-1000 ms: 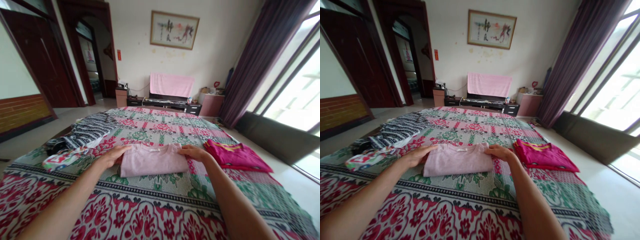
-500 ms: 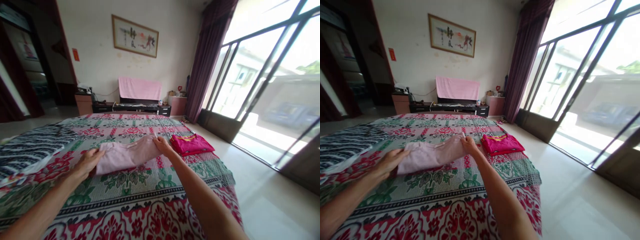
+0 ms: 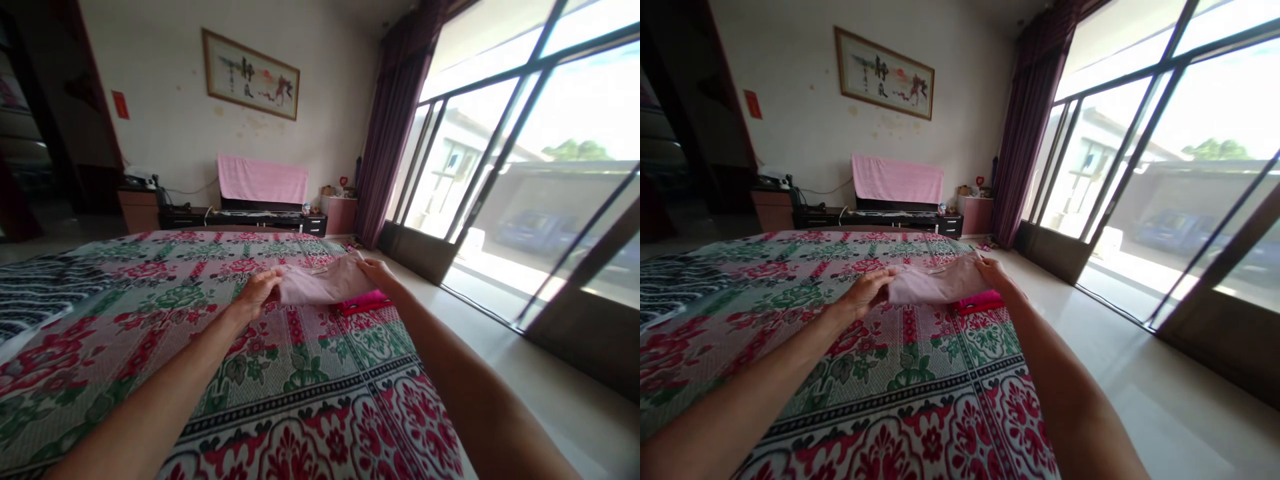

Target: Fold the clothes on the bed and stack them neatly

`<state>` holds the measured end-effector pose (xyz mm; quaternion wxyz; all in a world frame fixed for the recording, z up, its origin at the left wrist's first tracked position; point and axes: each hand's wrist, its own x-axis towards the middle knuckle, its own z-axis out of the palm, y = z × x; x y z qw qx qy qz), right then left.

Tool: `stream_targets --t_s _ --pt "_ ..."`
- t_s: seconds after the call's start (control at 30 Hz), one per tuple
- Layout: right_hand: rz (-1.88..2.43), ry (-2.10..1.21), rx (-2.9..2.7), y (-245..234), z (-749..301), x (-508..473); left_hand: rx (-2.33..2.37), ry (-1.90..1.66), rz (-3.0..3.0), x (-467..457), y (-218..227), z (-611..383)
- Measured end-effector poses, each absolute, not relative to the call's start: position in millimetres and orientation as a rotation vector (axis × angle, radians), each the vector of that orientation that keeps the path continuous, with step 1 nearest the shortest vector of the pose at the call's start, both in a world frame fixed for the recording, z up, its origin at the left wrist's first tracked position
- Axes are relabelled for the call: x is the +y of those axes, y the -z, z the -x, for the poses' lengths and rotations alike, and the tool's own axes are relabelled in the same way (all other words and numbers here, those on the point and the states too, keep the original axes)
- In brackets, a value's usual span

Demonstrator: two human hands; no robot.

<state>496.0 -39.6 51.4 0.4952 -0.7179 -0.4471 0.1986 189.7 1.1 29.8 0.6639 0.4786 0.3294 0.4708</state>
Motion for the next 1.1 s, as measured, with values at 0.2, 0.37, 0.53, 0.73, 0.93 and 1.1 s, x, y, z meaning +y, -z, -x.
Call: stream_targets --t_s 0.2,0.37,0.53,0.73,0.93,1.1 --pt "1.742 -0.383 -0.925 -49 -552 -42 0.663 -0.881 -1.084 -9 -35 -244" --pt "1.815 -0.234 -0.883 -43 -596 -35 0.624 -0.864 -1.104 0 -27 -286" --pt "1.949 0.066 -0.893 -46 -620 -32 0.484 -0.805 -1.141 1 -22 -313" --pt "1.881 0.29 -1.059 -39 -587 -35 0.517 -0.668 -1.21 -8 1 -291" --pt "1.633 0.36 -1.42 -18 -488 -17 0.743 -0.603 -1.397 -7 23 -241" --pt "1.431 0.222 -1.821 6 -377 -6 1.186 -0.67 -1.81 12 31 -166"
